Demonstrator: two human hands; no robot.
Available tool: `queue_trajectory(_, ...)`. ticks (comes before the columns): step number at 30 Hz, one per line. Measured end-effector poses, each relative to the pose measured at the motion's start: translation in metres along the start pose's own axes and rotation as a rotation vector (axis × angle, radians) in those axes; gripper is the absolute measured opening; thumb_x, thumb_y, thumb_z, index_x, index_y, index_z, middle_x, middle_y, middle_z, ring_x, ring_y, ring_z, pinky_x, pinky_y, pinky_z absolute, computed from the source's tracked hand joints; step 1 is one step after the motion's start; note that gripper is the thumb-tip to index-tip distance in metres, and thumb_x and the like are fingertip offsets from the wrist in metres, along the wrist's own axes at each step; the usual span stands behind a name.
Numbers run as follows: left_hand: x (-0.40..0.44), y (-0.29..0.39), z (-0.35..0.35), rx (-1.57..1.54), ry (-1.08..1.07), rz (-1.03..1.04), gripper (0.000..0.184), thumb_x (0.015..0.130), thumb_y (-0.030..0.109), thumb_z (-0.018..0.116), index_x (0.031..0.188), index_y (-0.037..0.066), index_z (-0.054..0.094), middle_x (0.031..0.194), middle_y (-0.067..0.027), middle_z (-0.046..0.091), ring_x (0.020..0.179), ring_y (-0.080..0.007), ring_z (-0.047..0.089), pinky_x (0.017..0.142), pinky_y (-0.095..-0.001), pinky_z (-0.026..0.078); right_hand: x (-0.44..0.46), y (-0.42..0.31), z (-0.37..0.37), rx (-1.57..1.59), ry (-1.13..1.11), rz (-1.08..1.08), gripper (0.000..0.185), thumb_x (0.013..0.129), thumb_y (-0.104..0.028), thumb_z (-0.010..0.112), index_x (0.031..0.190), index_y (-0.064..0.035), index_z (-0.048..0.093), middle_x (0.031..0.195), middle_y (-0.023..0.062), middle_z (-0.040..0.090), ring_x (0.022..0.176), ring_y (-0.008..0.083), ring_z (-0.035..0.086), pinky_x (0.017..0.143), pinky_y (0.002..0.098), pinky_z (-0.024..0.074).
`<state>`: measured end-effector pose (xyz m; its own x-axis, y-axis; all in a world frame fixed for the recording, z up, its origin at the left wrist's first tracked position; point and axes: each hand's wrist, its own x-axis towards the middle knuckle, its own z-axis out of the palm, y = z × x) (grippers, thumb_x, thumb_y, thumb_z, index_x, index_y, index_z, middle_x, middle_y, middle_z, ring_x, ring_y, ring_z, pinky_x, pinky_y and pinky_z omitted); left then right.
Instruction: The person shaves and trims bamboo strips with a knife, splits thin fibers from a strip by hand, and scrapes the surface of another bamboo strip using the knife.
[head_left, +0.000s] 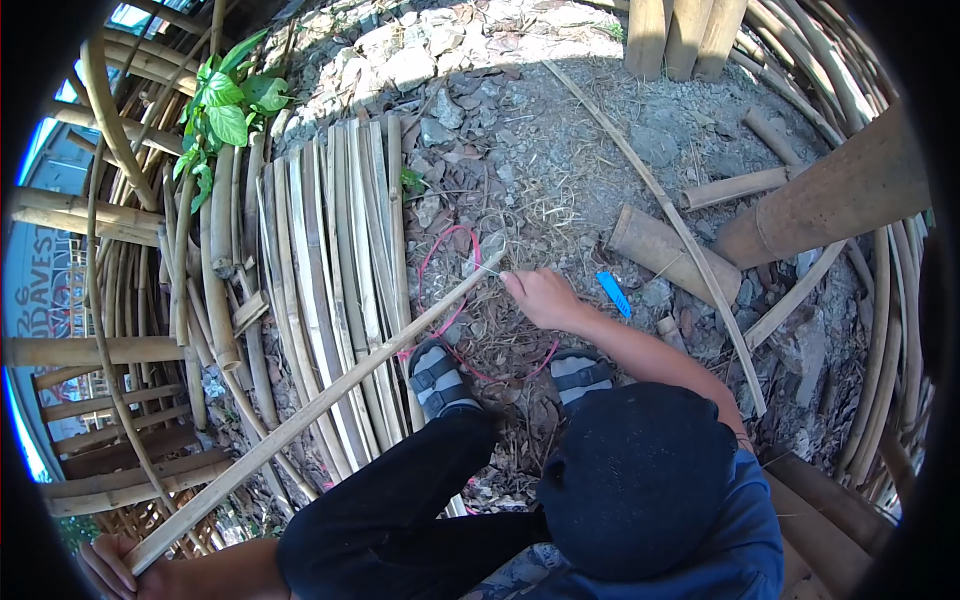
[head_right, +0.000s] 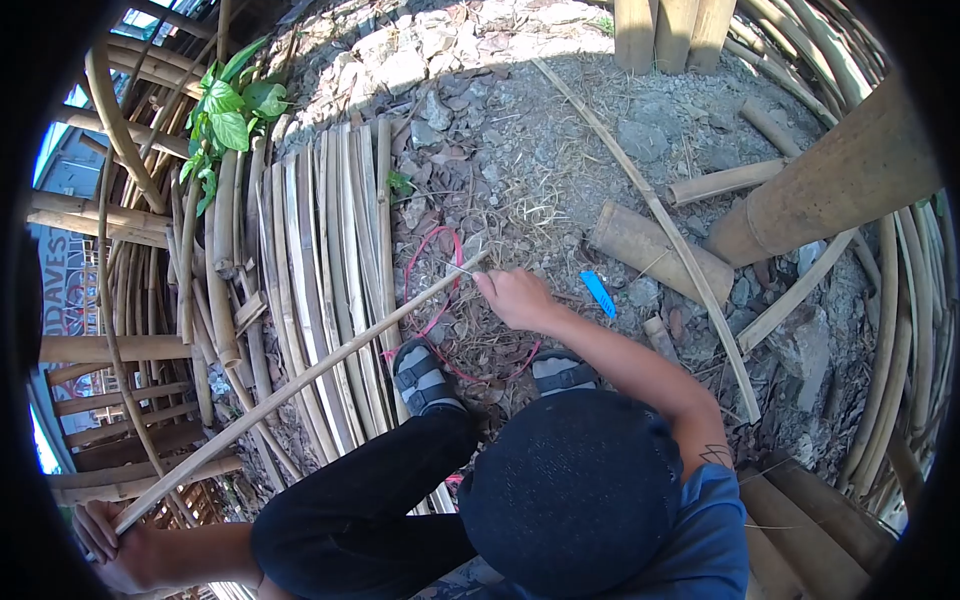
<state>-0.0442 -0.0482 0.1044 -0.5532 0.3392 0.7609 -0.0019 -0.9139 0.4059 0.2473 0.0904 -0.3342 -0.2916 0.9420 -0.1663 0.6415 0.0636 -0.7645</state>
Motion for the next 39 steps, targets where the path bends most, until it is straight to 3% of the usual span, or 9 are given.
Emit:
queue_trajectory(3,0.017,0.009,-0.017,0.157,0.018,0.058,0.036,0.098,0.043,0.052,0.075,0.015,0.046,0.061,0.0061,0.040,0.044,-0.0078,0.036,0.033,-0.0207,0.028,-0.020,-0.030,0.009,0.167,-0.013,-0.179,0.055,0.105,-0.040,0.038,0.085,0.0017,0.066,0.074,0.0260,0.066,0.074,0.0466,0.066,0.071,0.0555,0.0529)
queue_trajectory(5,0.061,0.043,-0.068,-0.158,-0.299,-0.245,0.031,0.097,0.019,0.039,0.067,0.010,0.036,0.054,-0.0005,0.031,0.041,-0.0105,0.026,0.042,-0.0239,0.022,-0.018,-0.019,0.015,0.094,0.025,-0.127,0.055,0.105,-0.040,0.038,0.085,0.0021,0.066,0.073,0.0264,0.066,0.074,0.0470,0.066,0.071,0.0553,0.0529)
queue_trajectory(11,0.075,0.053,-0.089,-0.198,-0.374,-0.303,0.031,0.096,0.018,0.038,0.067,0.008,0.038,0.053,-0.0017,0.032,0.041,-0.0111,0.028,0.038,-0.0239,0.023,0.012,0.035,0.031,-0.066,-0.051,0.090,0.056,0.106,-0.040,0.035,0.089,0.0030,0.068,0.079,0.0305,0.066,0.079,0.0489,0.066,0.075,0.0573,0.0525)
queue_trajectory(18,0.111,0.069,-0.124,0.114,-0.349,-0.266,0.030,0.096,0.019,0.038,0.068,0.008,0.037,0.056,-0.0026,0.032,0.047,-0.0124,0.030,0.040,-0.0243,0.024,-0.012,0.003,0.025,0.002,0.067,-0.039,0.056,0.105,-0.040,0.037,0.091,0.0050,0.067,0.076,0.0301,0.066,0.076,0.0482,0.067,0.072,0.0568,0.0531)
queue_trajectory(19,0.109,0.066,-0.125,0.094,-0.296,-0.246,0.029,0.095,0.019,0.038,0.068,0.008,0.038,0.056,-0.0026,0.032,0.048,-0.0127,0.031,0.041,-0.0249,0.025,-0.001,0.016,0.024,-0.088,-0.029,0.148,0.056,0.106,-0.039,0.036,0.088,0.0039,0.068,0.076,0.0295,0.066,0.076,0.0479,0.067,0.072,0.0562,0.0535)
queue_trajectory(27,0.130,0.071,-0.150,0.071,-0.339,-0.294,0.026,0.092,0.016,0.041,0.068,0.008,0.037,0.058,-0.0026,0.032,0.049,-0.0136,0.031,0.043,-0.0261,0.027,-0.012,-0.007,0.015,-0.030,0.015,0.001,0.058,0.106,-0.039,0.037,0.083,0.0034,0.069,0.076,0.0297,0.067,0.076,0.0482,0.067,0.074,0.0557,0.0539)
queue_trajectory(35,0.117,0.067,-0.133,0.133,-0.203,-0.234,0.029,0.095,0.020,0.040,0.068,0.008,0.038,0.058,-0.0031,0.032,0.049,-0.0138,0.031,0.041,-0.0260,0.027,0.003,0.009,0.021,-0.125,0.021,0.127,0.060,0.106,-0.040,0.036,0.080,0.0030,0.070,0.071,0.0289,0.066,0.072,0.0464,0.068,0.070,0.0555,0.0549)
queue_trajectory(37,0.126,0.072,-0.145,0.122,-0.237,-0.258,0.029,0.094,0.022,0.040,0.069,0.008,0.038,0.058,-0.0033,0.032,0.049,-0.0140,0.031,0.041,-0.0260,0.028,-0.008,-0.011,0.018,-0.027,0.026,-0.037,0.062,0.106,-0.040,0.035,0.079,0.0029,0.070,0.073,0.0281,0.067,0.073,0.0455,0.069,0.070,0.0557,0.0550)
queue_trajectory(39,0.130,0.073,-0.147,0.117,-0.278,-0.299,0.029,0.094,0.023,0.040,0.069,0.008,0.037,0.058,-0.0034,0.032,0.049,-0.0142,0.032,0.041,-0.0259,0.028,0.006,0.028,0.032,-0.080,-0.007,0.078,0.061,0.106,-0.040,0.035,0.079,0.0029,0.070,0.073,0.0282,0.067,0.073,0.0459,0.068,0.071,0.0555,0.0549)
